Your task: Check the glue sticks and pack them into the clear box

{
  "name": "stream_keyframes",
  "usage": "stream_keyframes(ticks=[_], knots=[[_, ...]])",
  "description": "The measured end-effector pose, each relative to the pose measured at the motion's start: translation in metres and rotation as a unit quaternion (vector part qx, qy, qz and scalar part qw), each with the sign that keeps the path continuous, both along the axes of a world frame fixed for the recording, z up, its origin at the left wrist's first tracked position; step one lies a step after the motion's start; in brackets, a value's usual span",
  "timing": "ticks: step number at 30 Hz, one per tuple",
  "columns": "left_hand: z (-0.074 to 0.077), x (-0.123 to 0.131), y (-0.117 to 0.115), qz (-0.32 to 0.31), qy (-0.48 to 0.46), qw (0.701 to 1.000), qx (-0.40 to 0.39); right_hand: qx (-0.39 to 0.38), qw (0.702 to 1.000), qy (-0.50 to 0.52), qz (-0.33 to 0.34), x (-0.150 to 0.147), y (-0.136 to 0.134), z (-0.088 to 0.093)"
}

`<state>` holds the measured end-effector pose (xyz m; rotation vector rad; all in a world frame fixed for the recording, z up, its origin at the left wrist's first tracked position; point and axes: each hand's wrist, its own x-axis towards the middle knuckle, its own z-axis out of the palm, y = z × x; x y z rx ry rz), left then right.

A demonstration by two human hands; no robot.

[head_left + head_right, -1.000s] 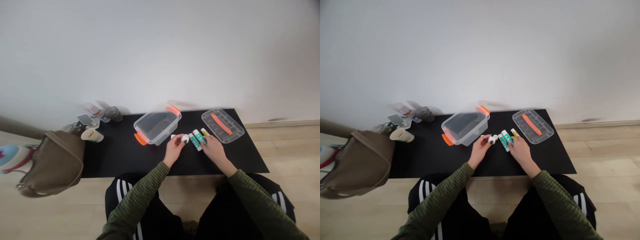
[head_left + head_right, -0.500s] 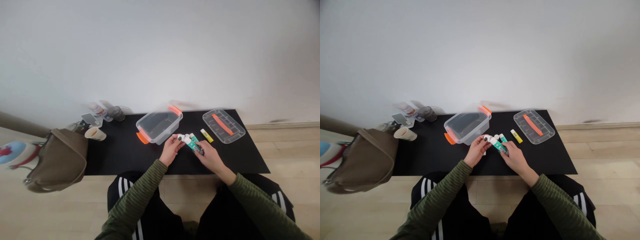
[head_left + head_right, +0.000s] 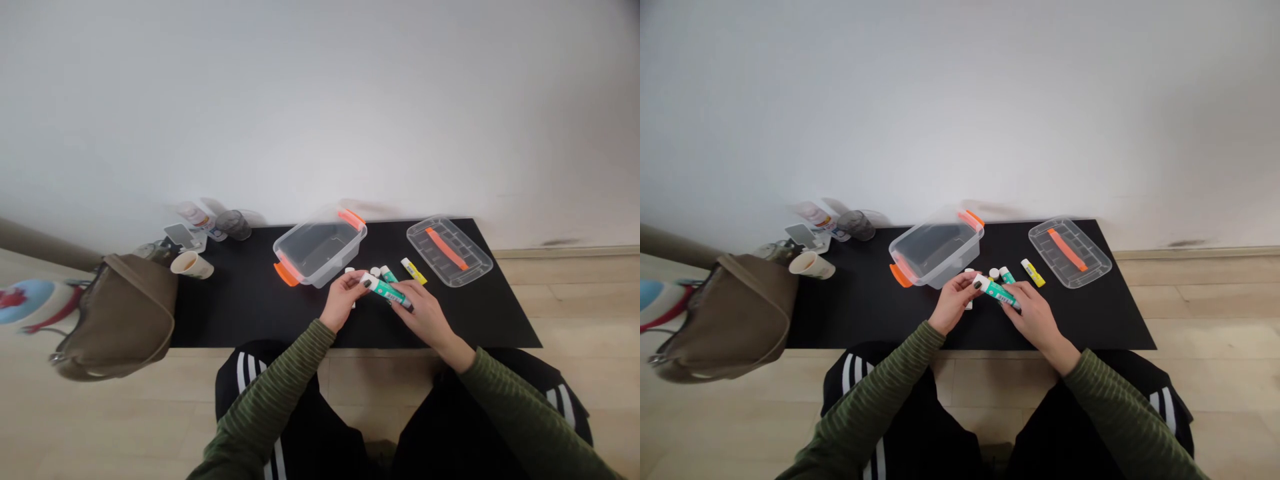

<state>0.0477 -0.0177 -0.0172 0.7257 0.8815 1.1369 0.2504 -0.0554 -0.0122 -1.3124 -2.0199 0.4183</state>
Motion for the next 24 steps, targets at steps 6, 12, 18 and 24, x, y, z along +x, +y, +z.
stream_keyframes(ticks=[6,12,18,24], knots=[[0.0015,-0.0007,-0.0019,-0.003,-0.003,1.000,-0.001,0.015,1.000,0.020,0.008,-0.0005,-0.0024,0.0014],[0.0021,-0.0023,-0.0036,-0.008,0.005,1.000,0.003,0.005,0.999,0.050,-0.001,0.0012,-0.0052,0.0036],[0.0013,-0.0033,-0.0071,-0.020,0.016,1.000,0.013,-0.061,0.993,0.103,-0.007,0.0021,-0.0054,0.0045],[-0.0001,-0.0047,-0.0079,-0.030,0.038,0.999,0.023,-0.153,0.978,0.142,-0.018,-0.0002,-0.0050,0.0011]])
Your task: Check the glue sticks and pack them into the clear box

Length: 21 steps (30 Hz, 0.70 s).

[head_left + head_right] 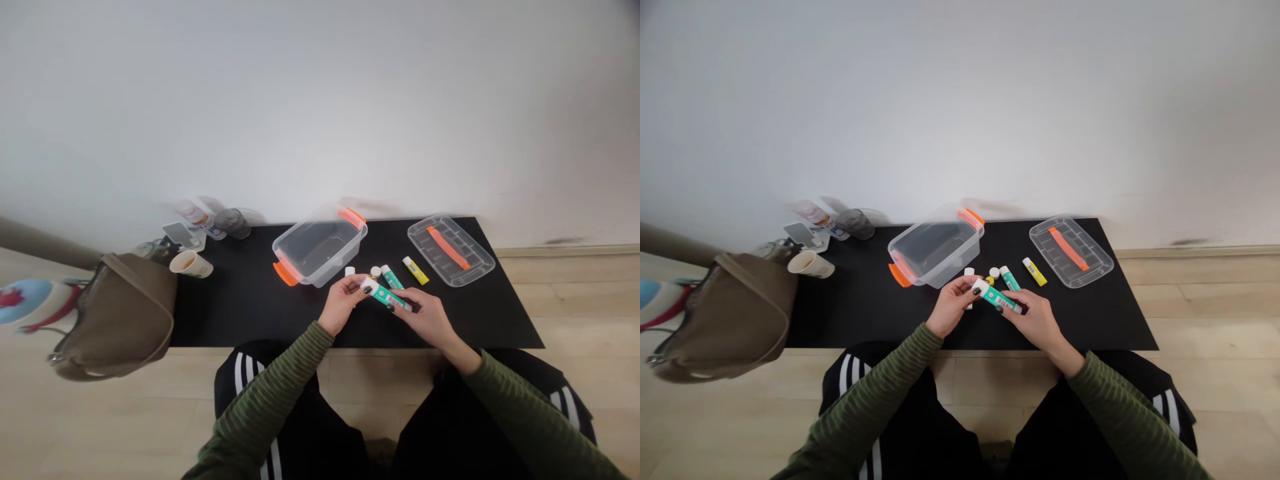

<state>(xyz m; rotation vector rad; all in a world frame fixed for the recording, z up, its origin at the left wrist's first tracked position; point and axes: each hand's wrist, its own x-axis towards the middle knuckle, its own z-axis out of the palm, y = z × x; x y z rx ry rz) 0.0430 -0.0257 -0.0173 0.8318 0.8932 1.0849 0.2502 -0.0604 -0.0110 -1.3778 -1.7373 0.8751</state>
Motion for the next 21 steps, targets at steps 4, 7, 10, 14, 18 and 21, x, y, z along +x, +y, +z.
stream_keyframes(ticks=[4,7,10,14,18,21], knots=[[0.002,-0.001,0.001,0.000,0.016,1.000,0.013,-0.029,0.999,0.019,-0.009,-0.004,0.000,-0.004],[0.005,-0.002,0.001,0.001,0.041,0.999,0.032,-0.055,0.998,0.006,0.002,-0.010,0.001,-0.004],[0.006,-0.003,0.002,-0.002,0.079,0.996,0.049,-0.057,0.998,-0.020,0.028,-0.017,0.001,-0.002],[0.000,-0.007,0.004,0.025,0.179,0.980,0.086,-0.082,0.996,-0.008,0.041,-0.031,0.004,-0.012],[-0.009,-0.017,0.009,0.066,0.295,0.943,0.136,-0.147,0.989,0.028,0.010,-0.046,0.012,-0.034],[-0.012,-0.021,0.012,0.060,0.386,0.902,0.181,-0.177,0.984,0.019,-0.027,-0.056,0.019,-0.048]])
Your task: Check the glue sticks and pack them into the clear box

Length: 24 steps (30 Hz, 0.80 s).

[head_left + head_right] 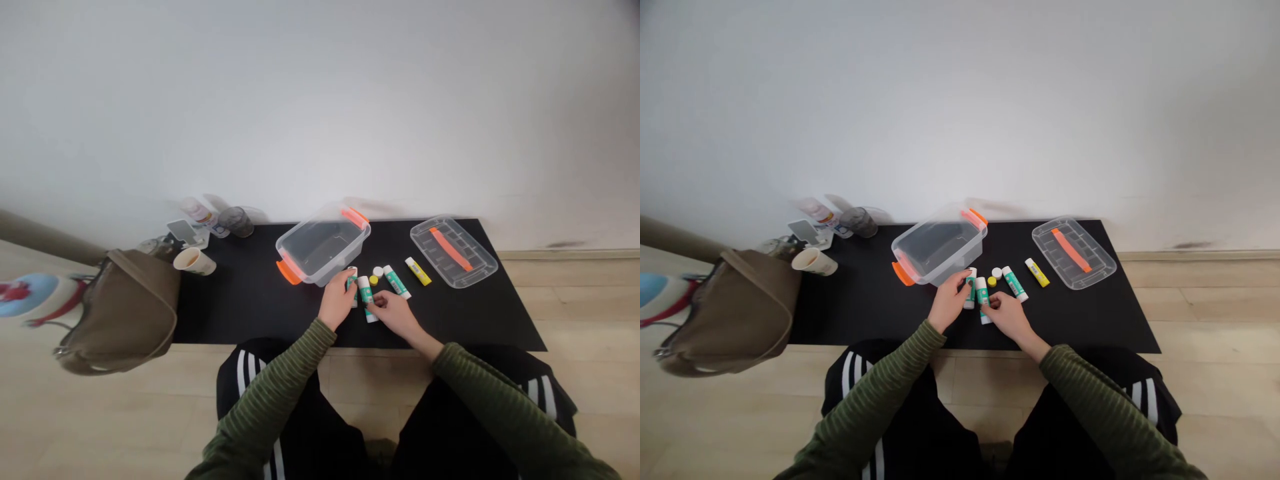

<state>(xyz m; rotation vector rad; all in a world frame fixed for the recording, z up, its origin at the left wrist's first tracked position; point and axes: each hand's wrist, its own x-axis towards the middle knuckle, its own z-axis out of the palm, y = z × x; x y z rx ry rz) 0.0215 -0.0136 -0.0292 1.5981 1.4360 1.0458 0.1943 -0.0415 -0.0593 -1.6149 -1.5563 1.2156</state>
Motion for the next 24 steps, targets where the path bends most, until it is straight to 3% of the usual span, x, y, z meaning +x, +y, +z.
stream_keyframes(ticks=[5,11,16,20,24], knots=[[-0.005,0.002,-0.002,-0.033,0.136,0.990,0.011,0.007,0.999,-0.027,-0.029,-0.008,0.007,-0.008],[-0.017,0.006,-0.005,-0.052,0.187,0.981,0.001,0.054,0.998,-0.043,-0.008,-0.009,0.006,-0.008],[-0.019,0.004,-0.006,-0.053,0.222,0.974,0.001,0.114,0.989,-0.086,0.035,-0.006,0.006,-0.005],[-0.013,0.011,0.000,-0.062,0.237,0.968,0.057,0.182,0.976,-0.119,0.024,0.014,0.014,0.001],[-0.011,0.031,0.016,-0.108,0.238,0.957,0.128,0.241,0.951,-0.192,-0.010,0.038,0.025,0.002]])
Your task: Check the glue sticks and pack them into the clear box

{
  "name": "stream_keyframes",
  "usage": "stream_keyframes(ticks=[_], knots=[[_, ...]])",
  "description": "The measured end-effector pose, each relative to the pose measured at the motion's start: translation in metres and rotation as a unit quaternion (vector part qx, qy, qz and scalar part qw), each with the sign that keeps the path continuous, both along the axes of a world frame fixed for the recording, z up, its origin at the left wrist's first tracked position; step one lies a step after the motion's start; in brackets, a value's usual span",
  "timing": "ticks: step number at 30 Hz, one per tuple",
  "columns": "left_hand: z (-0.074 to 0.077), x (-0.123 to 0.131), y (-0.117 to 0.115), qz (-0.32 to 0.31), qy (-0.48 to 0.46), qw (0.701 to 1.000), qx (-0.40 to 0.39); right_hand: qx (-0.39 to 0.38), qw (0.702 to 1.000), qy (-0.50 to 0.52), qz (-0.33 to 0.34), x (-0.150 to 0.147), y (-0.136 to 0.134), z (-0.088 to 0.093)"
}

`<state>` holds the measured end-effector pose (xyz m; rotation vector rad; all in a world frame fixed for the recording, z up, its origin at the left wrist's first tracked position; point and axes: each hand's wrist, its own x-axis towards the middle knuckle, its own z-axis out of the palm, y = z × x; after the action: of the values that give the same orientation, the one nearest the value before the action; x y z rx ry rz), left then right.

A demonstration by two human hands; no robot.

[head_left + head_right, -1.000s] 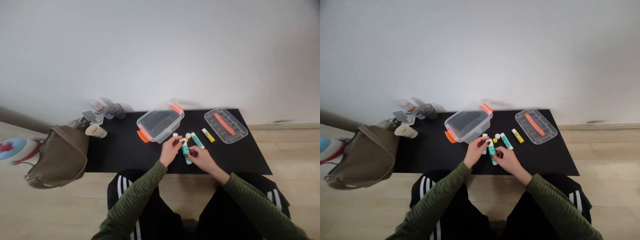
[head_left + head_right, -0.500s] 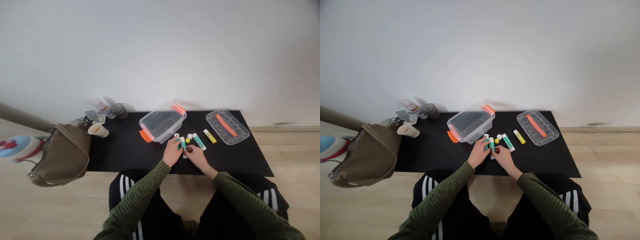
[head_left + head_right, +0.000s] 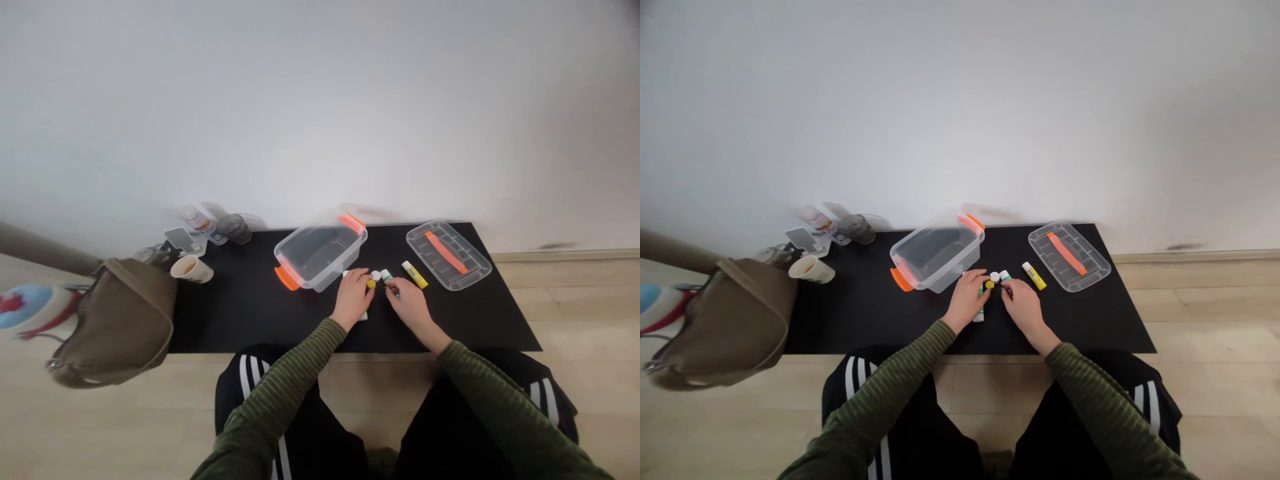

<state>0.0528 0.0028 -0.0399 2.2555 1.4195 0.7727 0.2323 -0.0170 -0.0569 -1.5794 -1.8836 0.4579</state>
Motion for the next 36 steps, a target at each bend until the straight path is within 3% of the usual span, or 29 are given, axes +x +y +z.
stream_keyframes(ticks=[3,7,14,19,23,26,29,36], knots=[[-0.005,0.015,0.012,-0.024,0.018,0.999,0.019,0.044,0.996,-0.072,-0.010,0.010,0.004,-0.003],[-0.013,0.021,0.018,-0.022,0.039,0.999,0.009,0.043,0.991,-0.130,-0.004,0.014,0.005,-0.011],[-0.018,0.024,0.017,-0.020,0.064,0.997,0.031,0.017,0.993,-0.118,-0.023,0.018,0.004,-0.025],[-0.005,0.026,0.016,-0.015,-0.007,1.000,0.001,-0.049,0.986,-0.155,-0.048,0.023,0.003,-0.019],[0.009,0.020,0.016,0.025,-0.141,0.988,-0.060,-0.086,0.986,-0.135,-0.049,0.027,0.003,-0.008],[0.012,0.014,0.015,0.044,-0.306,0.940,-0.147,-0.104,0.990,-0.074,-0.052,0.029,0.001,0.001],[0.012,0.010,0.012,0.059,-0.451,0.859,-0.235,-0.120,0.991,0.019,-0.049,0.029,-0.006,0.009],[0.022,0.011,0.001,0.041,-0.624,0.695,-0.356,-0.113,0.971,0.209,0.004,0.021,-0.028,0.020]])
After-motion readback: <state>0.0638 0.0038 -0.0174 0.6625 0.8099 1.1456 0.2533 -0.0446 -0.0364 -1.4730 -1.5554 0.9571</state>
